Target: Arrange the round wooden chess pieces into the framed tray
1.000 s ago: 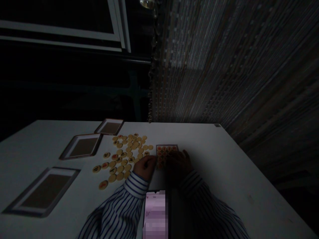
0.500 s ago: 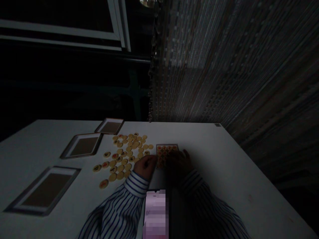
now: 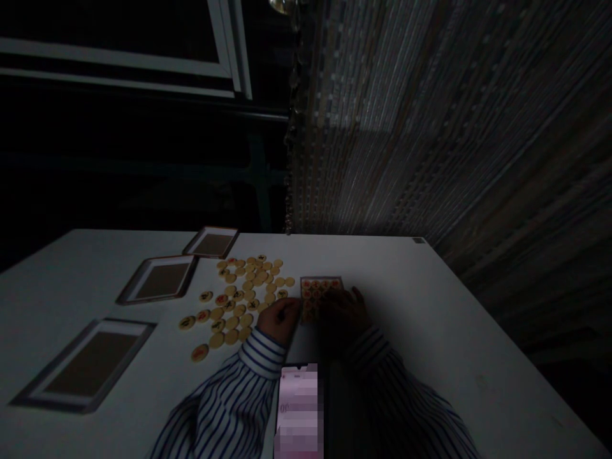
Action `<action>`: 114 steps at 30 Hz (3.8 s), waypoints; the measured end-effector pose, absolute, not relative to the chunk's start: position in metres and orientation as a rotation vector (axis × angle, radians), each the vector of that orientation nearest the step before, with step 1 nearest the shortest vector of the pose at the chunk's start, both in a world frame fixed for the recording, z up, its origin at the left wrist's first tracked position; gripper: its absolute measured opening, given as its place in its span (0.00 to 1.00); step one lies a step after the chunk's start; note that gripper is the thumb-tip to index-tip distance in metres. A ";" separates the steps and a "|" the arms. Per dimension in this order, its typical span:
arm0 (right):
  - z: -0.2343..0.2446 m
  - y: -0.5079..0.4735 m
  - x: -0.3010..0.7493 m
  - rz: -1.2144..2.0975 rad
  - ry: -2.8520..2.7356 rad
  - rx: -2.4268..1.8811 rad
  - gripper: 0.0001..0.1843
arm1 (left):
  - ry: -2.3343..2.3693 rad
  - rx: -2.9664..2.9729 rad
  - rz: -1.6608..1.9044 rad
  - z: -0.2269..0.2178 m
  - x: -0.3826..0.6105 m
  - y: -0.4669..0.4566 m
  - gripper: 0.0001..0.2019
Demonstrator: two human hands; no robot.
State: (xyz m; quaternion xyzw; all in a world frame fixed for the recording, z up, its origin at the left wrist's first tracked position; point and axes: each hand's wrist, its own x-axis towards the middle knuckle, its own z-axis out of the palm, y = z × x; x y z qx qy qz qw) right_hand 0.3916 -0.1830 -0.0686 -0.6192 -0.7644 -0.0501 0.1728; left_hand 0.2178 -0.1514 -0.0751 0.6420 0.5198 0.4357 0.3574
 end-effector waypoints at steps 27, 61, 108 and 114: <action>-0.066 -0.184 0.392 -0.171 -2.179 -1.768 0.13 | 1.339 1.675 1.086 -0.076 0.217 -0.151 0.15; -0.064 -0.185 0.388 -0.134 -2.169 -1.761 0.10 | 1.336 1.664 1.121 -0.076 0.217 -0.152 0.15; -0.062 -0.180 0.392 -0.444 -2.101 -1.428 0.05 | 1.234 1.856 1.113 -0.074 0.216 -0.159 0.12; -0.061 -0.178 0.393 -0.531 -2.051 -1.367 0.09 | 1.127 2.088 1.084 -0.078 0.214 -0.162 0.12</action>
